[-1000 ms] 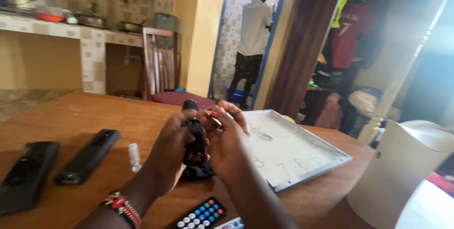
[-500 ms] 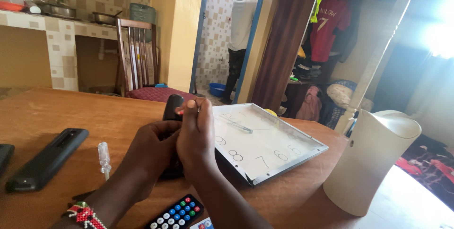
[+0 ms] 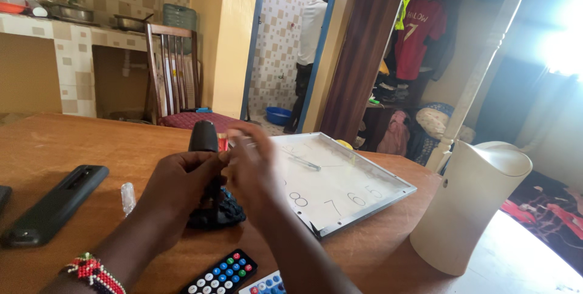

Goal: The person uses a screwdriver to open the battery compartment of a remote control, removes the batteries, and then reassembles the remote. The person repeats this process with a second remote control.

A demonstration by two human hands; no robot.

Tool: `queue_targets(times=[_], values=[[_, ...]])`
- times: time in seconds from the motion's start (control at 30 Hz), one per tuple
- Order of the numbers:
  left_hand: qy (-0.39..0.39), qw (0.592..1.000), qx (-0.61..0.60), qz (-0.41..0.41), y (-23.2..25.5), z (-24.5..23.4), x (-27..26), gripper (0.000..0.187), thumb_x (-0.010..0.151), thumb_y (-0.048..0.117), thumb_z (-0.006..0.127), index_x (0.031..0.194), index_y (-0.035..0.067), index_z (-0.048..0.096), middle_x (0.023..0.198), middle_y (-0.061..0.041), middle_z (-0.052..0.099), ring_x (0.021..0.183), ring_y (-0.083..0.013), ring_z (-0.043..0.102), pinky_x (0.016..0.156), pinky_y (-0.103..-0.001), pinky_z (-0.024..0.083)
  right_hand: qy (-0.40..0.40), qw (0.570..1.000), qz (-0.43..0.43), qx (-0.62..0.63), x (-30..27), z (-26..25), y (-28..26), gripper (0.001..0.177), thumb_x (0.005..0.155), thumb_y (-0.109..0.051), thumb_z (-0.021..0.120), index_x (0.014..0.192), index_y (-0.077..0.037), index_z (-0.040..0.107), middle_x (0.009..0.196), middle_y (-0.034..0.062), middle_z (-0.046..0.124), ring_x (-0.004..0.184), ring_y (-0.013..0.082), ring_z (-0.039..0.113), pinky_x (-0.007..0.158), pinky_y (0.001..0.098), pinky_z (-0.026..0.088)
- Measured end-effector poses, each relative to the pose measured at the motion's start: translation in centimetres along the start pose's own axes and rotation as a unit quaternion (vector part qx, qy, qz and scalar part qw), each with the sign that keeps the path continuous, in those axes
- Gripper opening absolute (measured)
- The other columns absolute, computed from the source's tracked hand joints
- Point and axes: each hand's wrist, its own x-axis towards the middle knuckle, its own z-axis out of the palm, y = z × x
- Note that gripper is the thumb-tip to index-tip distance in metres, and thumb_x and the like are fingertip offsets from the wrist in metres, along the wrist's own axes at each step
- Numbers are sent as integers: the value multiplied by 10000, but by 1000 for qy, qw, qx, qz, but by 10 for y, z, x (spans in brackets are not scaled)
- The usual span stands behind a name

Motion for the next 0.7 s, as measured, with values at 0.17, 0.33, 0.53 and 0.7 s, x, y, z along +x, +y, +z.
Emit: queue_targets(times=[0.17,0.33,0.53,0.7], values=[[-4,1000,22,17,-1,-10,2,244,902,276,730,943,37,750,721,-16,648,589,-95,561,528,-276,453,-42,995,-47,-80,4,2,10,165,928,-187,709,1051,-80,689,728,12,625,491,67,489,400,235,356],[-6,998,-58,-19,7,-3,2,223,962,183,578,1107,35,658,807,-92,682,647,-168,622,575,-320,542,-4,999,-29,-24,2,1,5,161,919,-156,688,1025,-43,646,782,43,672,539,84,554,411,243,421],[27,995,-81,-45,19,-1,-5,541,957,8,484,1385,279,292,1092,-147,623,902,-257,708,670,-488,582,-24,994,-100,-22,2,3,5,193,889,-125,748,1014,-11,655,856,75,690,666,107,633,516,251,546],[7,985,-172,-4,5,-14,11,344,824,-54,458,1163,-24,512,986,-145,628,838,-237,661,720,-453,620,-34,983,-156,-92,0,4,11,227,859,-137,781,993,-7,651,852,95,705,717,124,671,582,262,540]])
